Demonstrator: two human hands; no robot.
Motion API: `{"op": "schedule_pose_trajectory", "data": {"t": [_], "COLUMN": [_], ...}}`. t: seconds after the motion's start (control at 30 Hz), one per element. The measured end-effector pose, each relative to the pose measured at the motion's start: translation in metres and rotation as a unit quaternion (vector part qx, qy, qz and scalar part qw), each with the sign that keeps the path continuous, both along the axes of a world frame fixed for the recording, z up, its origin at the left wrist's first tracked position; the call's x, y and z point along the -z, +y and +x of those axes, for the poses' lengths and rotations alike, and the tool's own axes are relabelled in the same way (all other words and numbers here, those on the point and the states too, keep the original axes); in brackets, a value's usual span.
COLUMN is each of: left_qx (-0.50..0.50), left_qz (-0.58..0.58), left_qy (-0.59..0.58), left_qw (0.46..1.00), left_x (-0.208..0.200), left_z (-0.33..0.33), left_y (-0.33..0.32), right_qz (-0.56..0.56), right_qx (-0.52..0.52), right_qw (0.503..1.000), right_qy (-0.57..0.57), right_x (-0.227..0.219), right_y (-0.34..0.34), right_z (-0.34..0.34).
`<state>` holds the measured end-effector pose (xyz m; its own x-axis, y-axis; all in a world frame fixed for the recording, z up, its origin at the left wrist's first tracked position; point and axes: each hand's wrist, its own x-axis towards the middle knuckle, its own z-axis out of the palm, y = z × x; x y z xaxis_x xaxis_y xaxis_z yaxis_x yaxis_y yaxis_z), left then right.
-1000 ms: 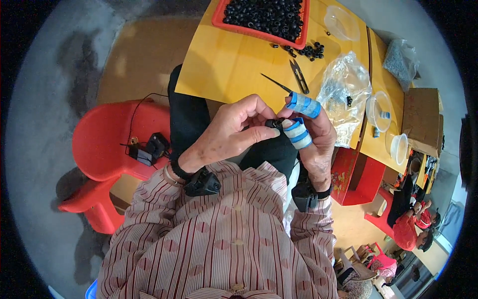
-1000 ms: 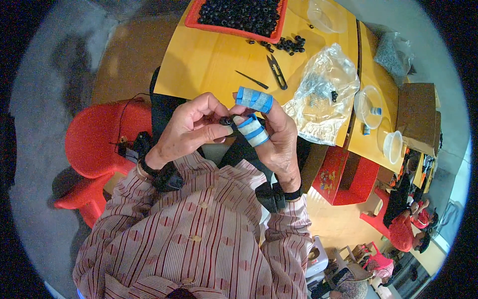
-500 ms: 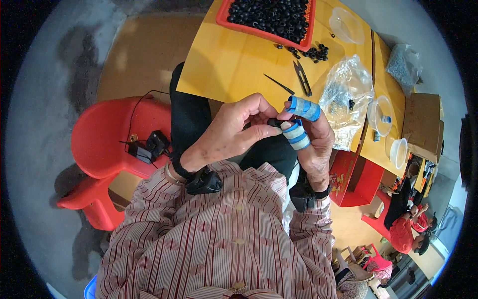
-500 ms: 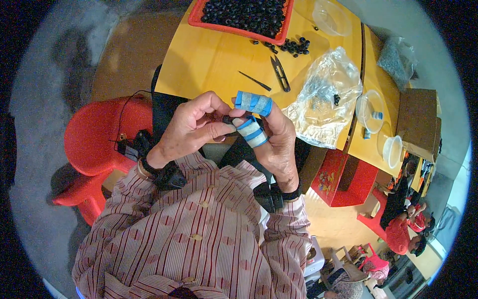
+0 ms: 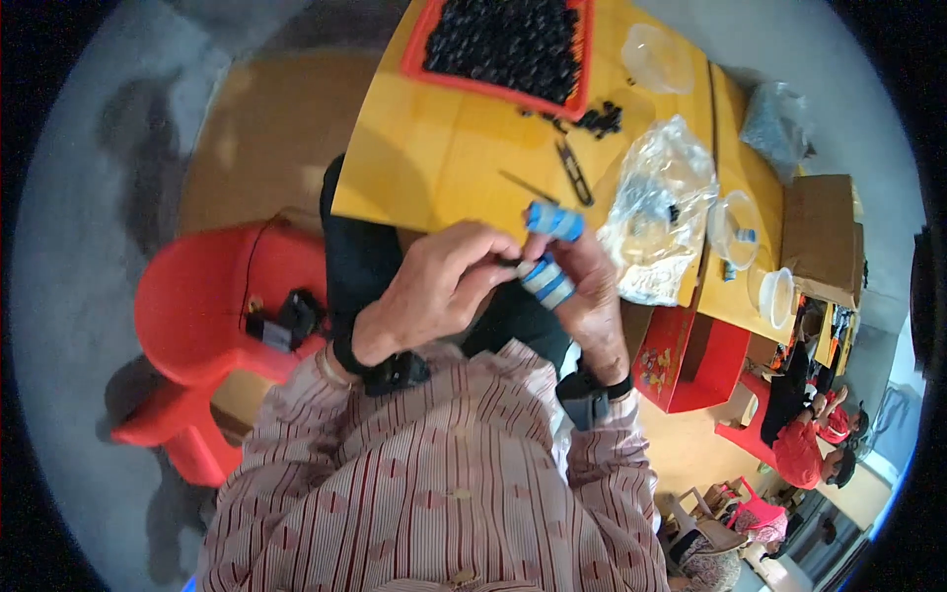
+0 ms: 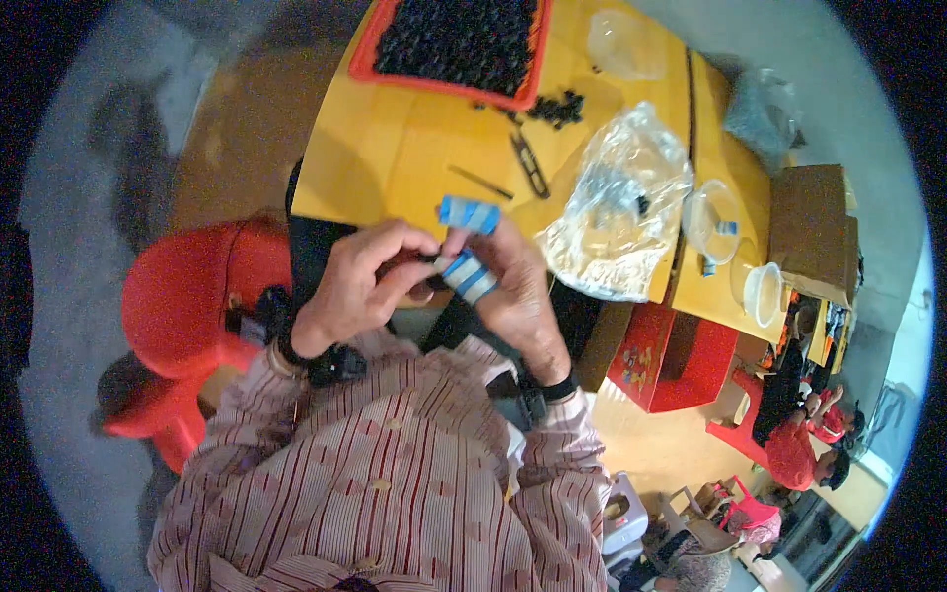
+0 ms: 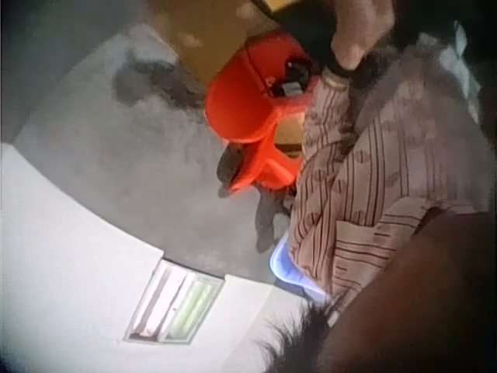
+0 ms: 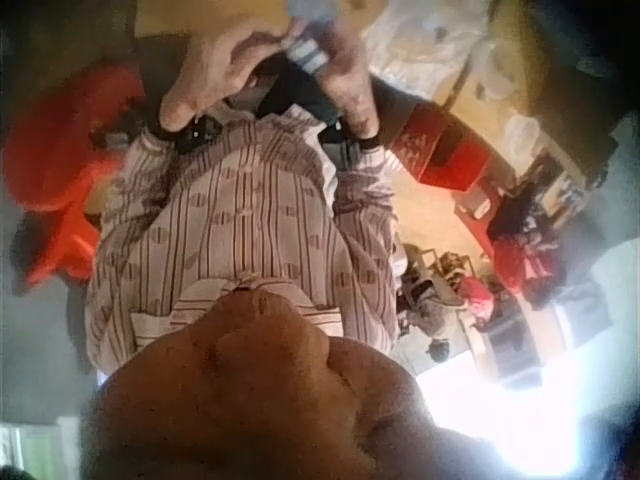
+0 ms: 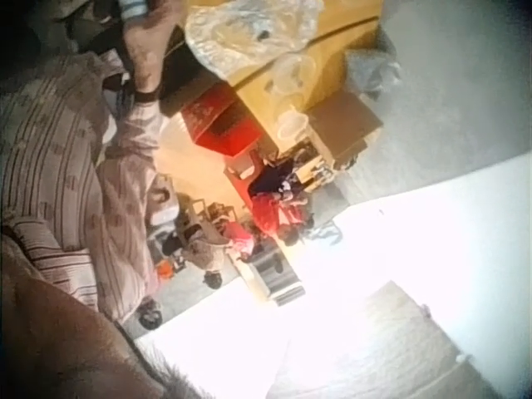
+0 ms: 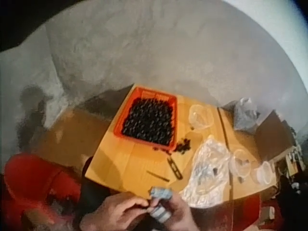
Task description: The person assembles small black rubber components by picking up individual pieces from the table and fitting them together by hand.
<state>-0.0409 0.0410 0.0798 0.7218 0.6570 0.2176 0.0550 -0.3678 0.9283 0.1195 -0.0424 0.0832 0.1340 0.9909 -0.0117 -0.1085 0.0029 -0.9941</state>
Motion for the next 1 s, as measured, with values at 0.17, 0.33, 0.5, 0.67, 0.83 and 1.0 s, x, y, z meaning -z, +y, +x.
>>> {"op": "schedule_pose_trajectory", "data": {"t": [0.17, 0.33, 0.5, 0.67, 0.83, 1.0], "left_qx": [0.018, -0.001, -0.011, -0.005, -0.008, -0.026], "left_qz": [-0.043, -0.083, -0.036, -0.057, -0.15, -0.097], "left_qy": [0.018, 0.042, 0.026, 0.027, 0.043, 0.019], "left_qw": [0.999, 0.996, 0.999, 0.998, 0.988, 0.995], "left_x": [0.011, 0.025, 0.033, 0.036, 0.02, 0.021], "left_z": [-0.002, -0.002, 0.001, 0.0, 0.001, -0.003], "left_y": [0.0, -0.003, -0.004, 0.001, 0.004, 0.013], "right_qz": [-0.061, -0.049, -0.059, -0.071, -0.04, -0.039], "right_qx": [-0.013, -0.008, 0.009, 0.004, 0.041, 0.018], "right_qw": [0.998, 0.996, 0.994, 0.987, 0.979, 0.991], "right_qy": [-0.01, -0.071, -0.086, -0.145, -0.193, -0.125], "right_x": [0.008, 0.012, 0.018, -0.001, 0.022, -0.038], "right_y": [0.001, 0.004, 0.004, 0.037, 0.104, 0.069], "right_z": [0.0, -0.001, -0.003, 0.024, 0.07, 0.03]}}
